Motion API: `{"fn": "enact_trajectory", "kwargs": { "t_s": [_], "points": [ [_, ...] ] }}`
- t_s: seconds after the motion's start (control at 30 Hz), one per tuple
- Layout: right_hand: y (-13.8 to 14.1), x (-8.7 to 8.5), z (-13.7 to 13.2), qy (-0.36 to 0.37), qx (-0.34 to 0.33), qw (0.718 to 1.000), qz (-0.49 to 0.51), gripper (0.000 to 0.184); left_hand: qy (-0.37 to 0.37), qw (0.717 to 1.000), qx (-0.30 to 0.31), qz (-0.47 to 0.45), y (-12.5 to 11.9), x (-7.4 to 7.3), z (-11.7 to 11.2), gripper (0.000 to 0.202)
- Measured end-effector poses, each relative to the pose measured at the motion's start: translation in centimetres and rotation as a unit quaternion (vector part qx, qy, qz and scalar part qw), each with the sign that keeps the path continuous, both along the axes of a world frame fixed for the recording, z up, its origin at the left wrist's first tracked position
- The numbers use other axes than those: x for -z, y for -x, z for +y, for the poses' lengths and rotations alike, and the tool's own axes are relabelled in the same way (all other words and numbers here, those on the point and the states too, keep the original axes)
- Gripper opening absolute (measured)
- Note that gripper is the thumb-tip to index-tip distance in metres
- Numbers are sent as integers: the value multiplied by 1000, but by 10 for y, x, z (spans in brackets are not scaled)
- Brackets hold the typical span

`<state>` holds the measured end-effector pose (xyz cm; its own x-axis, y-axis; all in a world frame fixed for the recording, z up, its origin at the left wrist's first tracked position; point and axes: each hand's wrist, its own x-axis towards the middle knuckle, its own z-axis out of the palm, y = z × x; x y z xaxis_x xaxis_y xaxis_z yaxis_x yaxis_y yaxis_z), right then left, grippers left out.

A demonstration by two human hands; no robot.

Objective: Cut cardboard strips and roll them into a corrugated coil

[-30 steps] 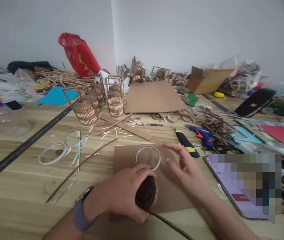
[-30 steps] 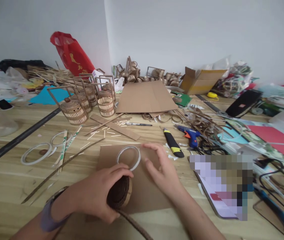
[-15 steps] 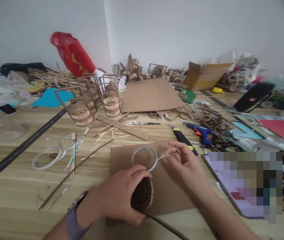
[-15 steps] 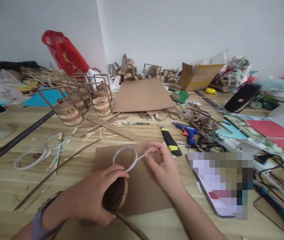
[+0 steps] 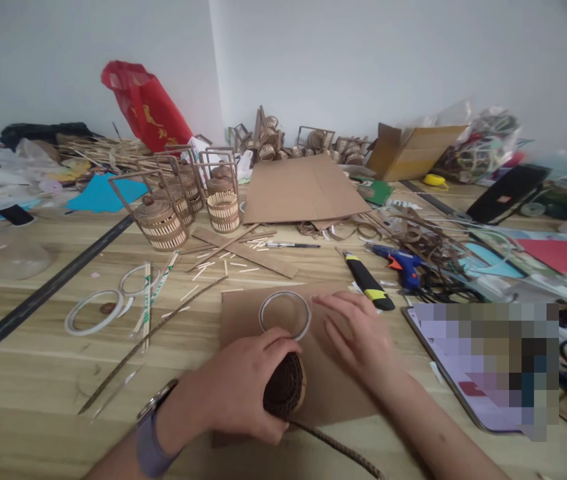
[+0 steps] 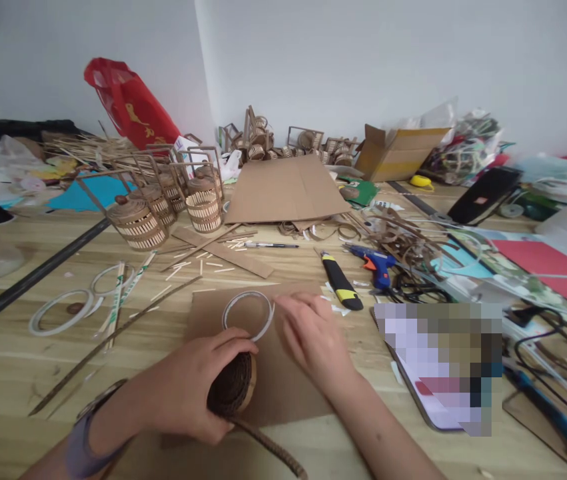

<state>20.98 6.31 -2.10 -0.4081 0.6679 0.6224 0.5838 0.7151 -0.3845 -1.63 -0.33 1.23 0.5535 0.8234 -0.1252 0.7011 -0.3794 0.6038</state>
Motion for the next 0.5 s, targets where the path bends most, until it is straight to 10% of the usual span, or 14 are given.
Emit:
{"fn": "enact_trajectory", "kwargs": {
  "t_s": [0.5],
  "points": [
    [5, -1, -2, 33, -19, 999, 2, 16, -13, 1000, -10, -13, 0, 1, 1, 78]
  ]
}}
